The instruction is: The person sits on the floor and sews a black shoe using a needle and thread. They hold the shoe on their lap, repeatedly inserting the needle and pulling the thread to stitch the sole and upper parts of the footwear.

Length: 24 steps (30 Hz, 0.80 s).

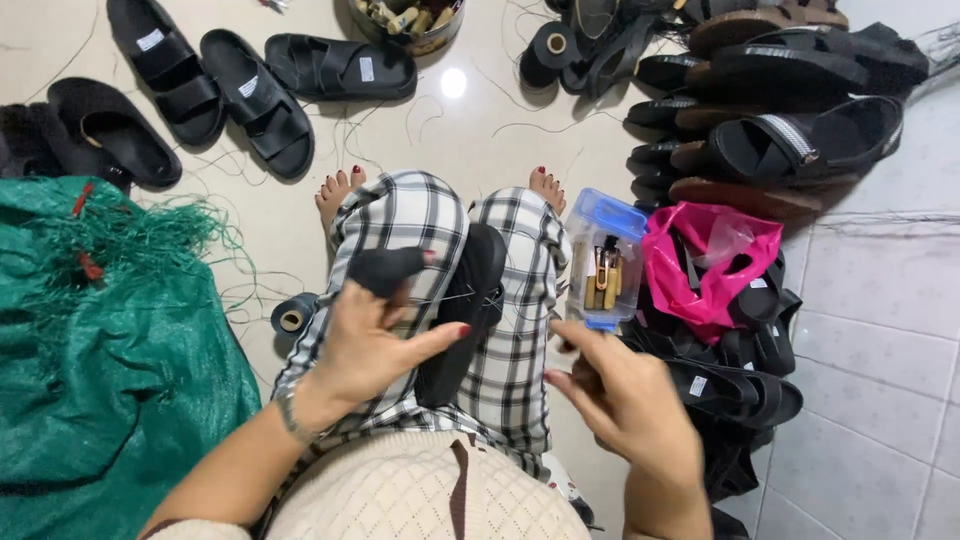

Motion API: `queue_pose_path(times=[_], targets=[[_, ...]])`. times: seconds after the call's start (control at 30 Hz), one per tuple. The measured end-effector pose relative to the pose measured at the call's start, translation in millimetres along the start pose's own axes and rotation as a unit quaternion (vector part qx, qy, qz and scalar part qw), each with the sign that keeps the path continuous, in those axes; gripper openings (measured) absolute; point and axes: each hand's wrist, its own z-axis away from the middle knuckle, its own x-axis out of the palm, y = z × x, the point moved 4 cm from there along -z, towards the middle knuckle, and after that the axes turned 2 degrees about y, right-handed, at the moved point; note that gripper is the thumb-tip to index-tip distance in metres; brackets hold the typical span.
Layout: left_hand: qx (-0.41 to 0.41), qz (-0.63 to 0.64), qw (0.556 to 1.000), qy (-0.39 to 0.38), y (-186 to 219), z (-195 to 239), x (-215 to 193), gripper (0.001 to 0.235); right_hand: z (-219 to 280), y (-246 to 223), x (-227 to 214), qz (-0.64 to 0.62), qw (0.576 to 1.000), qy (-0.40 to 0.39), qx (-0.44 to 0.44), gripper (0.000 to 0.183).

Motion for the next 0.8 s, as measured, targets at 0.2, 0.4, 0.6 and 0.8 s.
queue_pose_path(times=[0.2,0.4,0.6,0.8], targets=[[0.070,-0.043,0.996,-0.029,-5,0,-1,0.081,-14,35,65,-0.182,0.969,0.165,-0.040,0.013],[0.121,-0.070,0.989,-0.056,11,-1,5,0.069,-25,71,55,-0.506,0.859,0.075,-0.022,0.015],[0.138,-0.085,0.985,-0.059,5,1,13,0.061,-28,50,58,-0.137,0.982,0.110,-0.071,0.023],[0.094,-0.035,0.993,0.067,-29,19,-1,0.039,-37,9,40,0.113,0.968,0.186,-0.123,0.054]])
